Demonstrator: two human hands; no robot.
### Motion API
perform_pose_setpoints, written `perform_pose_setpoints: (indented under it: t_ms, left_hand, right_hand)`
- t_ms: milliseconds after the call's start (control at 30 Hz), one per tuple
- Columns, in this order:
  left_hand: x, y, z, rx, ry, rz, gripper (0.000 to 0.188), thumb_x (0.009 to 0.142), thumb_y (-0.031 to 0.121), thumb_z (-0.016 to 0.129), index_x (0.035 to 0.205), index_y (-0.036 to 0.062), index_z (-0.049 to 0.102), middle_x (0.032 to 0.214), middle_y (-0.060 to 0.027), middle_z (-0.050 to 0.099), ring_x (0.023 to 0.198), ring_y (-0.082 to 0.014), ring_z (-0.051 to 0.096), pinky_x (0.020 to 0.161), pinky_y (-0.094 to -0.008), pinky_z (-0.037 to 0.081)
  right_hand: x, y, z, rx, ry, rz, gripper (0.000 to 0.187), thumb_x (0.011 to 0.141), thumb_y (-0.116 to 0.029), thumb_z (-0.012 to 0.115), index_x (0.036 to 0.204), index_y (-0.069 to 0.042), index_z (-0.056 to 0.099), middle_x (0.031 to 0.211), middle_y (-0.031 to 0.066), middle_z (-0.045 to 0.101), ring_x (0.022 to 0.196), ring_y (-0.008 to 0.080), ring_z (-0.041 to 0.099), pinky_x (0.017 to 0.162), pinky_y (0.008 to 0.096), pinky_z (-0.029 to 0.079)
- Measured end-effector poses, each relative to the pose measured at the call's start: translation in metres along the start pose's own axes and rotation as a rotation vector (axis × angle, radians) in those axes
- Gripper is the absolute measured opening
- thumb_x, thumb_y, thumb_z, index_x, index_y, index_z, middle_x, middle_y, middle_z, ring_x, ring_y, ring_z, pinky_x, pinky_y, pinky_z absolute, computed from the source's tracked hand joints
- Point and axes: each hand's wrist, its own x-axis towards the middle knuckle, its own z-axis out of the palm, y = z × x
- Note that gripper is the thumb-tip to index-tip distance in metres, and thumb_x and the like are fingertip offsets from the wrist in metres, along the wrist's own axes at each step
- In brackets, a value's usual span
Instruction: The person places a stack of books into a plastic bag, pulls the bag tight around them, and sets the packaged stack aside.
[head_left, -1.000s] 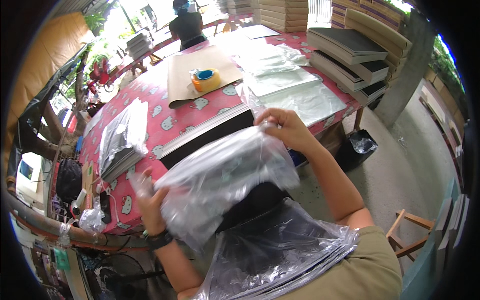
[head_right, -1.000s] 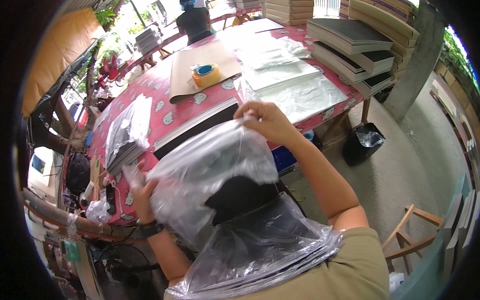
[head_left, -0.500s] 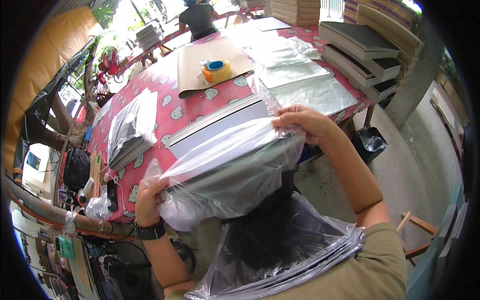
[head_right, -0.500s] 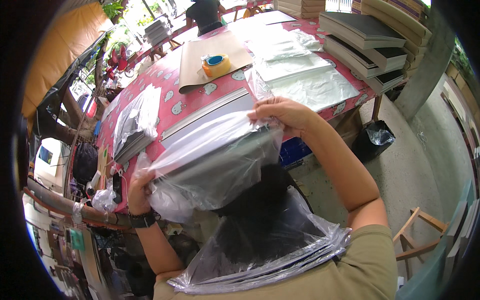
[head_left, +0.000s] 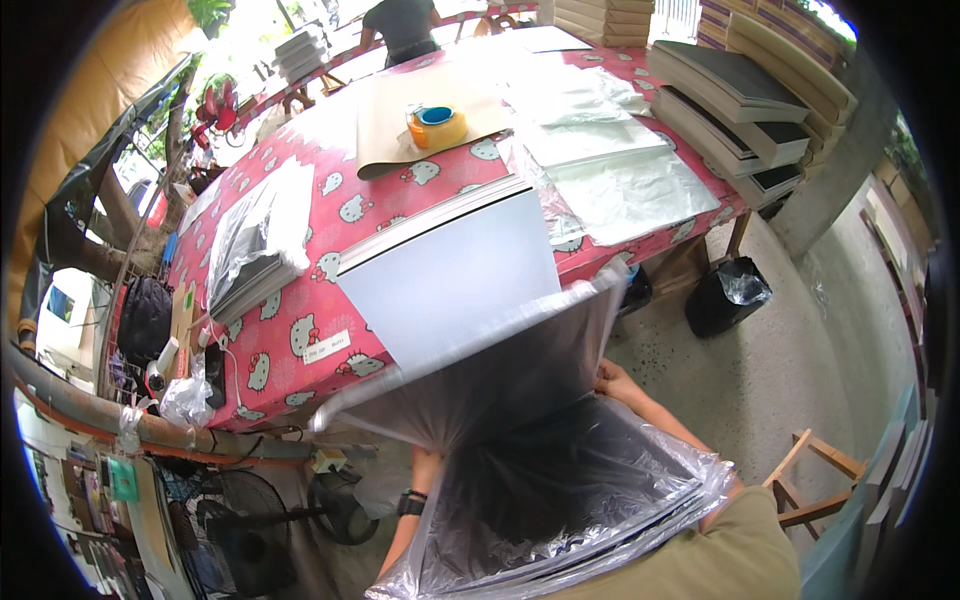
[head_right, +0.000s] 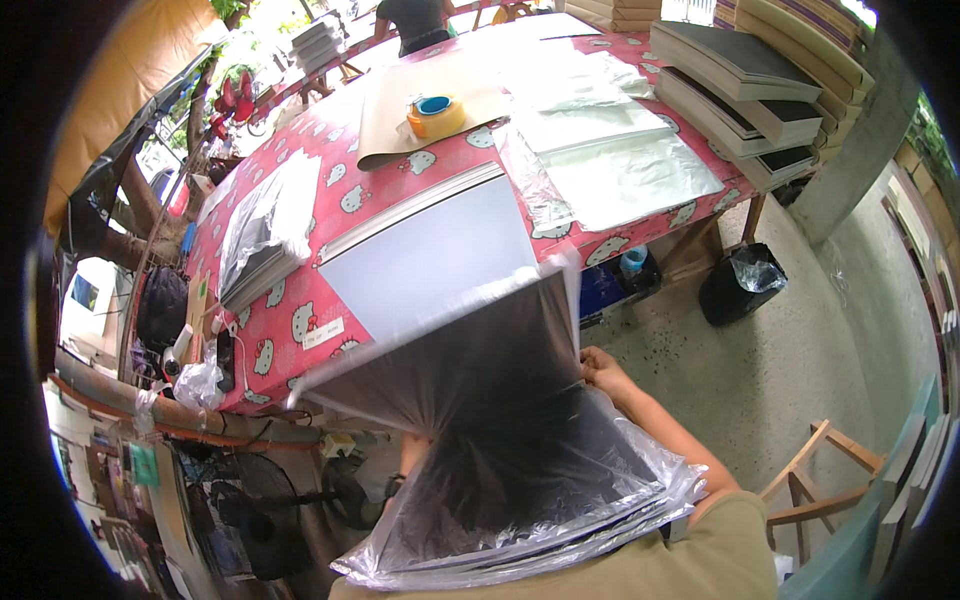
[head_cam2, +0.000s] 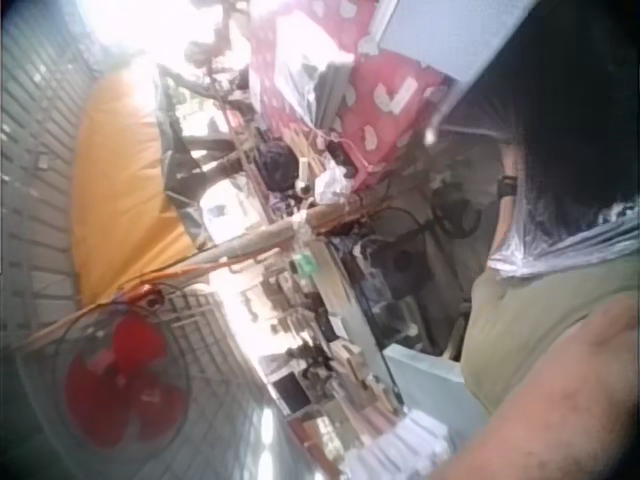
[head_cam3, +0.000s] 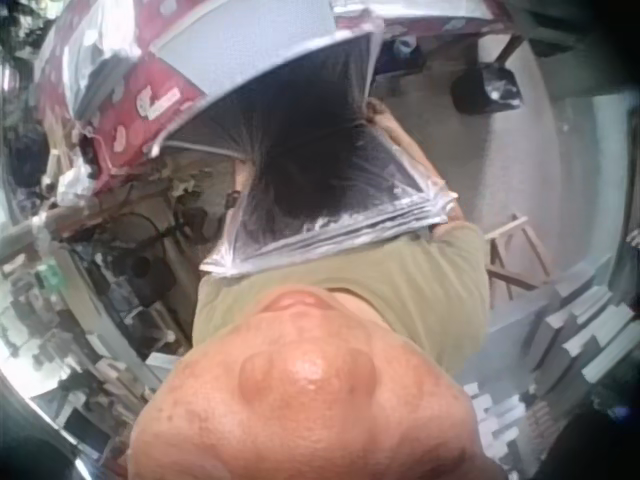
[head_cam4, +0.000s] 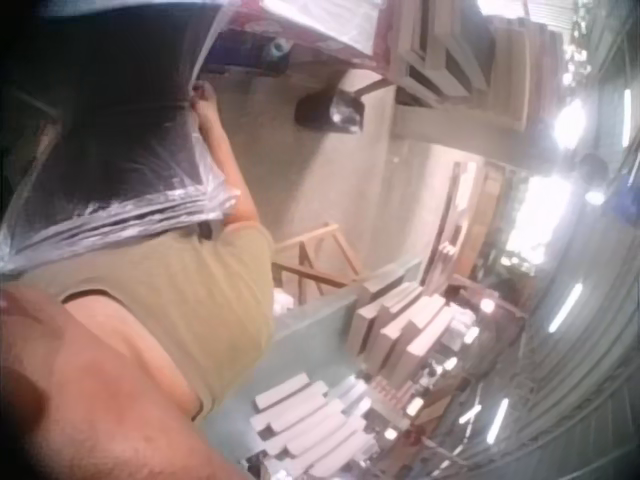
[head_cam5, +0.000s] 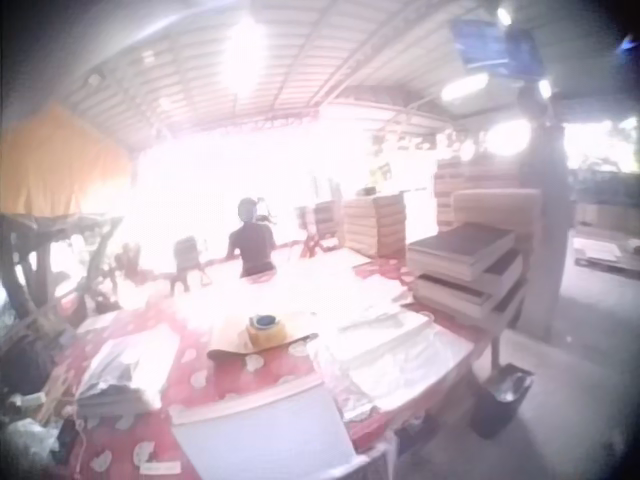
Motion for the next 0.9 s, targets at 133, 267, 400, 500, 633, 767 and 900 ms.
perform_pose_setpoints:
  t_ms: [133, 267, 400, 500, 633, 767, 900]
  left_hand:
    - [-0.004, -0.071, 0.022, 0.180, 0.028, -0.333, 0.033, 0.071, 0.010, 0.056, 0.101, 0.0032, 0.045, 0.097, -0.0200, 0.055, 0.089, -0.0344, 0.053, 0.075, -0.0423, 0.041]
    - [0.022, 0.072, -0.030, 0.553, 0.144, 0.150, 0.030, 0.070, 0.005, 0.052, 0.099, 0.0030, 0.044, 0.095, -0.0198, 0.051, 0.091, -0.0358, 0.050, 0.075, -0.0408, 0.041]
    - [0.059, 0.176, -0.094, 0.258, 0.604, 0.542, 0.016, 0.084, 0.009, 0.045, 0.095, -0.0017, 0.049, 0.079, -0.0117, 0.051, 0.067, -0.0213, 0.050, 0.063, -0.0311, 0.041]
    - [0.069, 0.245, -0.102, -0.375, 0.154, 0.241, 0.032, 0.088, 0.029, 0.045, 0.100, -0.0005, 0.050, 0.075, -0.0055, 0.050, 0.053, -0.0083, 0.041, 0.047, -0.0206, 0.032]
    - [0.062, 0.310, -0.072, -1.061, -0.492, 0.118, 0.052, 0.087, 0.045, 0.039, 0.114, 0.0009, 0.045, 0.081, -0.0055, 0.053, 0.054, -0.0068, 0.042, 0.046, -0.0178, 0.033]
    - [0.059, 0.341, -0.032, -1.111, -0.601, 0.088, 0.061, 0.085, 0.049, 0.039, 0.129, 0.0075, 0.029, 0.118, -0.0087, 0.043, 0.096, -0.0133, 0.044, 0.074, -0.0270, 0.040]
    - [0.061, 0.341, -0.019, -0.889, -0.536, 0.114, 0.064, 0.085, 0.050, 0.038, 0.134, 0.0129, 0.022, 0.135, -0.0028, 0.028, 0.119, -0.0167, 0.027, 0.098, -0.0329, 0.022]
  right_hand:
    - [0.000, -0.020, 0.039, -0.570, 0.330, -0.019, 0.020, 0.078, -0.008, 0.056, 0.096, -0.001, 0.053, 0.074, 0.0067, 0.057, 0.067, 0.0147, 0.053, 0.062, 0.0282, 0.043]
    - [0.000, -0.113, 0.050, -0.600, 0.296, -0.264, 0.019, 0.079, -0.008, 0.055, 0.097, -0.002, 0.054, 0.081, 0.0084, 0.059, 0.074, 0.0173, 0.056, 0.065, 0.0312, 0.044]
    - [-0.054, -0.246, 0.087, 0.038, -0.911, -0.389, 0.033, 0.084, -0.026, 0.052, 0.110, -0.006, 0.053, 0.108, 0.0150, 0.053, 0.104, 0.0248, 0.048, 0.088, 0.0370, 0.035]
    - [-0.058, -0.227, 0.120, -0.140, -1.518, -0.244, 0.046, 0.085, -0.039, 0.046, 0.119, -0.008, 0.048, 0.125, 0.0171, 0.040, 0.120, 0.0267, 0.034, 0.100, 0.0379, 0.023]
    - [-0.020, -0.115, 0.105, -0.833, -1.143, -0.038, 0.048, 0.088, -0.042, 0.038, 0.122, -0.010, 0.045, 0.133, 0.0126, 0.032, 0.125, 0.0275, 0.026, 0.104, 0.0364, 0.017]
    - [0.005, -0.145, 0.109, -1.304, -0.931, -0.030, 0.040, 0.086, -0.036, 0.045, 0.114, -0.008, 0.052, 0.113, 0.0137, 0.051, 0.106, 0.0263, 0.046, 0.092, 0.0342, 0.033]
    - [-0.004, -0.253, 0.150, -0.526, -0.426, -0.373, 0.024, 0.082, -0.024, 0.056, 0.091, -0.002, 0.059, 0.083, 0.0033, 0.060, 0.079, 0.0130, 0.053, 0.073, 0.0251, 0.042]
